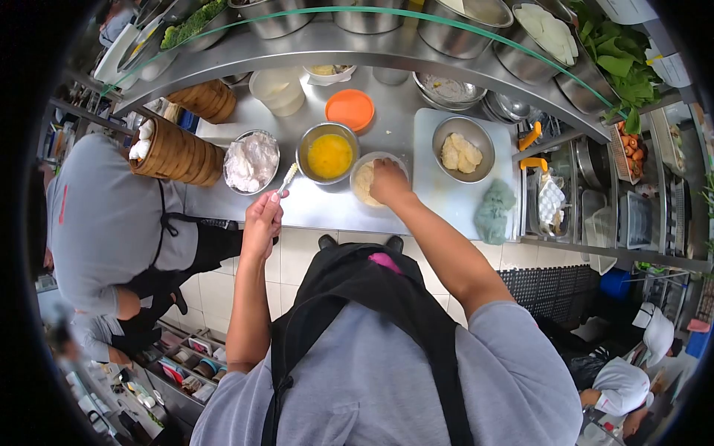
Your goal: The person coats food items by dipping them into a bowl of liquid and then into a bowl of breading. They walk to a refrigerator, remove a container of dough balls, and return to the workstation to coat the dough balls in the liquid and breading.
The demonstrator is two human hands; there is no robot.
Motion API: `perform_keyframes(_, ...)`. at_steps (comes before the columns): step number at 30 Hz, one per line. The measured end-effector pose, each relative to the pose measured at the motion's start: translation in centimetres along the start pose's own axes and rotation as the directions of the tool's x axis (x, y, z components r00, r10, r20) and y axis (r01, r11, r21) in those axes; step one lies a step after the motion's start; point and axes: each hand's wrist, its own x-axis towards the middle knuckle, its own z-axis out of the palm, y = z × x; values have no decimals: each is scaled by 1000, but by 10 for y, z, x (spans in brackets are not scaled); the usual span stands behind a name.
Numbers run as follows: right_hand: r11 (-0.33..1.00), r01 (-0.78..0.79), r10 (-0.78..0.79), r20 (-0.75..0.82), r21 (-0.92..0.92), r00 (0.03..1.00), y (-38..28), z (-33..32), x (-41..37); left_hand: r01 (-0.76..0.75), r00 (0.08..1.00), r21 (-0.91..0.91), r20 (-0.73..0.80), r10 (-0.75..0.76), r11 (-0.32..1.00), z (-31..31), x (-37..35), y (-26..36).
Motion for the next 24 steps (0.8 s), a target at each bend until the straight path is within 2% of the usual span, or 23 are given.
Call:
perform_keyframes(1, 1000, -1, 1, -3, 0, 1000, -2, 0, 2, -2, 1000, 1, 2, 2, 1000, 0, 0, 1)
perform_keyframes(3, 991, -109, 100, 113, 74, 988, -5, -2, 6, 3, 1000, 14, -1, -3, 1000, -1, -2, 3)
perform_keyframes(9, 992, -92, 70, 214, 91, 974, -17, -45, 2, -26, 1000, 3, 9, 26, 1000, -4, -1, -2)
perform_keyframes(13, 1000, 13, -16, 143, 18, 990, -18, -66, -2, -19, 1000, -9, 13, 19, 1000, -4, -3, -3)
perform_keyframes(15, 997, 36, -52, 234, 73, 971, -12, -80, 6, -3, 1000, -6, 1, 3, 1000, -7, -4, -5)
perform_keyframes(16, 997, 36, -52, 234, 73, 971, -9, -87, 11, -4, 1000, -6, 1, 4, 1000, -9, -3, -5)
perform_keyframes(18, 980, -27, -10, 186, 196, 982, -7, -95, 17, -11, 999, -14, -34, 10, 1000, -17, -4, -7)
perform_keyframes(19, 980, -26, -11, 187, 199, 982, -8, -86, 18, -10, 999, -12, -36, 10, 1000, -20, -3, -7)
perform_keyframes(21, 980, 1, -73, 350, 201, 934, -10, -51, 21, -18, 997, -25, -77, 16, 1000, -30, -1, -5)
perform_keyframes(22, 978, 14, -88, 347, 208, 934, -8, -29, 20, -25, 996, -19, -89, 23, 1000, -36, 0, -2)
perform_keyframes(24, 991, 111, -131, 337, 78, 932, -3, 8, 12, -55, 992, 4, -116, 55, 998, -52, 3, 4)
